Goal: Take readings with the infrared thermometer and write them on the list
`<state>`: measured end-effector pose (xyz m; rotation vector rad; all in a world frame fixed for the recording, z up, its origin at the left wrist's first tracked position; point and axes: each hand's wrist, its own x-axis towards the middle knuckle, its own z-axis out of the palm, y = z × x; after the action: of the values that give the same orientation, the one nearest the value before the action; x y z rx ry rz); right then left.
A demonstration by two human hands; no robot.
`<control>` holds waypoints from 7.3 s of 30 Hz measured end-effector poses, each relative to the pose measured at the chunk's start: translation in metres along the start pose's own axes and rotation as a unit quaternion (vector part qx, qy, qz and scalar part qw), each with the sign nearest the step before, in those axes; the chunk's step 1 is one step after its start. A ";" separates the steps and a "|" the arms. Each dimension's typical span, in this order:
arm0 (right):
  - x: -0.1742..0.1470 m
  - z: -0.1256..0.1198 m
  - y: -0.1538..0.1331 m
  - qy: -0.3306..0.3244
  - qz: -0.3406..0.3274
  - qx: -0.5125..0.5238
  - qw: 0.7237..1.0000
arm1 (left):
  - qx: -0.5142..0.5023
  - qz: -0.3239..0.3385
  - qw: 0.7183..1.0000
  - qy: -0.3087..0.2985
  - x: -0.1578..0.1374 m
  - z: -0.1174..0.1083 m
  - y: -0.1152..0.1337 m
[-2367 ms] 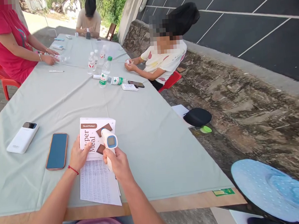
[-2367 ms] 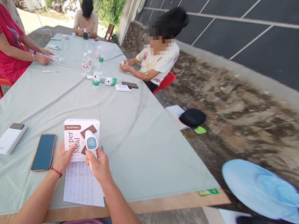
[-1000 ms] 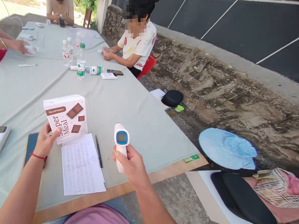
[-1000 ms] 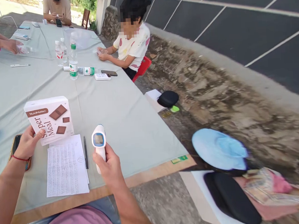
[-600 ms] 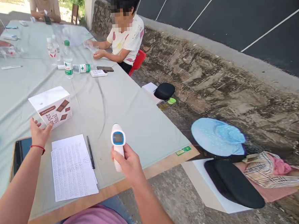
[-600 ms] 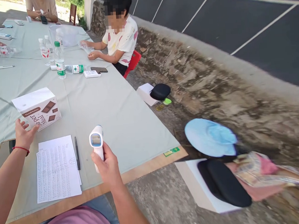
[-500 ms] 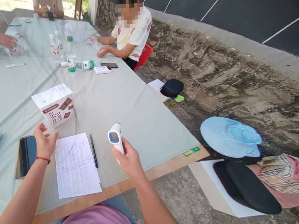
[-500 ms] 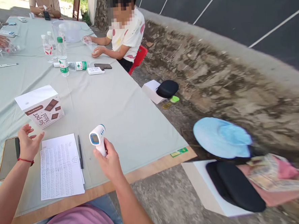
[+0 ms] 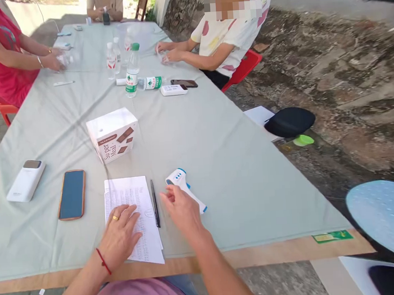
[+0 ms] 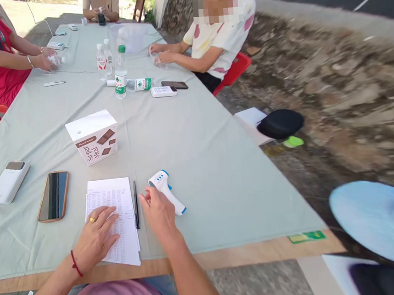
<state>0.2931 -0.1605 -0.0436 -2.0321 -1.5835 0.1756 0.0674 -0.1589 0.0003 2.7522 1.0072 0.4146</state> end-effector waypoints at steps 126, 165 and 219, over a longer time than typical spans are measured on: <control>0.000 0.040 -0.036 0.028 0.050 0.287 0.956 | 0.007 -0.038 0.999 -0.016 0.024 0.034 -0.004; -0.001 0.043 -0.031 0.040 0.059 0.278 0.958 | 0.005 -0.037 0.999 -0.016 0.025 0.033 -0.005; 0.024 -0.015 -0.114 -0.088 0.161 0.457 0.870 | -0.286 -0.201 0.912 0.216 0.042 0.012 -0.092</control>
<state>0.2095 -0.1260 0.0307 -1.4877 -0.9235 1.0470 0.0471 -0.0629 -0.0269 1.9085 1.2598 1.0764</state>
